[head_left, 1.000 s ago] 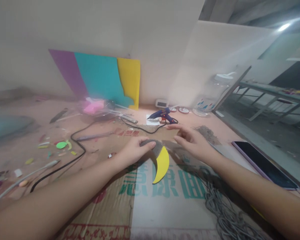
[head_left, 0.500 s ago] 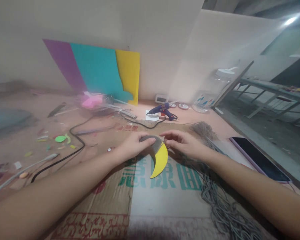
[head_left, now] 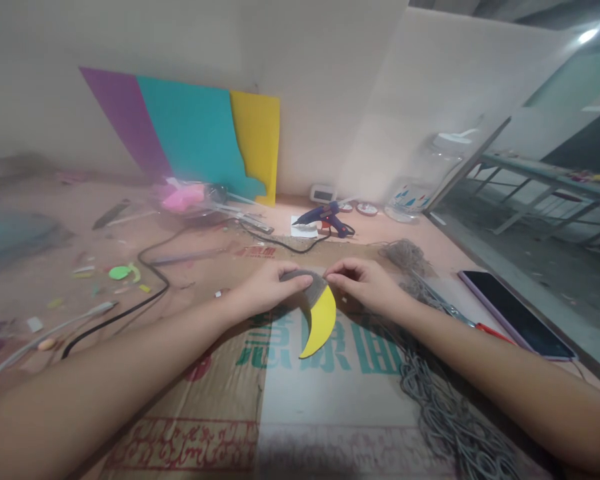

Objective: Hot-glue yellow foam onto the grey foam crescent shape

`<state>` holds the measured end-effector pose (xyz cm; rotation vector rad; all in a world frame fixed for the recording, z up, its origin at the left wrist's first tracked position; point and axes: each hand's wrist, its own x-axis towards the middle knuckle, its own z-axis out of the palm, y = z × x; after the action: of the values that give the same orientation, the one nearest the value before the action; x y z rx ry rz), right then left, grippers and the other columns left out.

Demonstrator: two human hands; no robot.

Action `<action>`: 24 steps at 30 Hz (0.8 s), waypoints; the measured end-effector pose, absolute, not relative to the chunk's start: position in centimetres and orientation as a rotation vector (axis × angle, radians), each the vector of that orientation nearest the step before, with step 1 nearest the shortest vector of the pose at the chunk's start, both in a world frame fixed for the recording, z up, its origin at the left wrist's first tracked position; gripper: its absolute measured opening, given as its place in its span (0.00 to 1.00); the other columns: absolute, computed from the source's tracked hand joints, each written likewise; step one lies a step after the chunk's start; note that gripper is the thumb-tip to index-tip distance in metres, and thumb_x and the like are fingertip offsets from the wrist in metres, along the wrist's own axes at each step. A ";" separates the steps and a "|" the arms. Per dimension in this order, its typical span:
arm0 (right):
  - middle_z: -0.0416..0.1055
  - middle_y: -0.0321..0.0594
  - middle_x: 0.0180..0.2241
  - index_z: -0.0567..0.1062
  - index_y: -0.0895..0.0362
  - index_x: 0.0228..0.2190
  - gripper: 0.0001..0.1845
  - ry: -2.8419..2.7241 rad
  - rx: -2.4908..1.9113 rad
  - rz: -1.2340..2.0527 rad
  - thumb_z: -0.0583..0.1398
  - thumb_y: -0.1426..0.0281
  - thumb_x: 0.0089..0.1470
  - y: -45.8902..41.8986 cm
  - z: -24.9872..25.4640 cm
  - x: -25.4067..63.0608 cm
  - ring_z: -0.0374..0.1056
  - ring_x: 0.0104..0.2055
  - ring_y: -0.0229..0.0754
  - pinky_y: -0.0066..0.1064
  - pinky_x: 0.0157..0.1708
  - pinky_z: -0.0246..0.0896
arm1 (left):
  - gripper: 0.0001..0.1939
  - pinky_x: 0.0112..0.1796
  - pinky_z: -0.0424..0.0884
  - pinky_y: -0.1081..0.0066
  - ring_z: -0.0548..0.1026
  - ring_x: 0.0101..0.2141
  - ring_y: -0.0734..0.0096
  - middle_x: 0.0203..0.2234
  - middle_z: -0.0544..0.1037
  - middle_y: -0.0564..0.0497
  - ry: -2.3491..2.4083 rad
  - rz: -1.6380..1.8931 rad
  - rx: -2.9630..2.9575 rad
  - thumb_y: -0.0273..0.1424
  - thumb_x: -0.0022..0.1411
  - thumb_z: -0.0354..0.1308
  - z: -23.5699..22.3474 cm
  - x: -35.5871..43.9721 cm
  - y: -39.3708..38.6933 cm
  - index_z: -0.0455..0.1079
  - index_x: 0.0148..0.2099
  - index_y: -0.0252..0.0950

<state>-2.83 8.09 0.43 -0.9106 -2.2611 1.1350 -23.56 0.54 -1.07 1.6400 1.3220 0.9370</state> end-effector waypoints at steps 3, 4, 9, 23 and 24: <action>0.70 0.36 0.21 0.76 0.58 0.31 0.11 -2.258 -0.911 1.098 0.60 0.63 0.53 7.9 0.5 -2.9 0.64 0.21 0.37 0.28 0.22 0.58 | 0.19 0.22 0.56 0.77 0.65 0.22 0.76 0.20 0.68 0.56 1.309 0.929 1.633 0.45 0.59 0.53 -1.0 -23.6 0.5 0.72 0.35 0.32; 0.70 0.36 0.22 0.76 0.58 0.31 0.11 -2.257 -0.909 1.085 0.60 0.63 0.53 7.8 0.6 -2.9 0.64 0.22 0.37 0.28 0.22 0.58 | 0.19 0.22 0.56 0.77 0.64 0.22 0.76 0.20 0.68 0.56 1.305 0.930 1.626 0.44 0.59 0.53 -1.0 -23.6 0.5 0.72 0.35 0.32; 0.67 0.34 0.19 0.76 0.59 0.33 0.12 -2.215 -0.897 1.208 0.60 0.63 0.53 7.8 0.4 -2.9 0.61 0.20 0.35 0.26 0.20 0.55 | 0.18 0.25 0.58 0.76 0.65 0.24 0.75 0.22 0.70 0.55 1.271 0.967 1.639 0.43 0.59 0.54 -0.7 -23.5 0.5 0.73 0.35 0.31; 0.64 0.37 0.27 0.77 0.58 0.40 0.21 -2.380 -0.659 1.305 0.54 0.56 0.60 8.4 0.5 -2.5 0.61 0.28 0.37 0.29 0.28 0.57 | 0.19 0.28 0.60 0.76 0.68 0.28 0.72 0.28 0.74 0.52 1.256 0.968 1.636 0.43 0.59 0.54 -0.8 -23.5 0.5 0.74 0.39 0.31; 0.63 0.37 0.27 0.76 0.59 0.42 0.23 -2.346 -0.693 1.359 0.53 0.54 0.60 8.4 0.4 -2.5 0.61 0.27 0.37 0.28 0.26 0.56 | 0.19 0.29 0.61 0.75 0.68 0.29 0.72 0.28 0.74 0.52 1.252 0.965 1.632 0.43 0.59 0.54 -0.8 -23.5 0.5 0.74 0.39 0.32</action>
<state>-2.48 8.40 0.43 -0.6926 -2.3456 1.3586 -23.48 0.46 -0.78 1.6319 1.2520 0.9649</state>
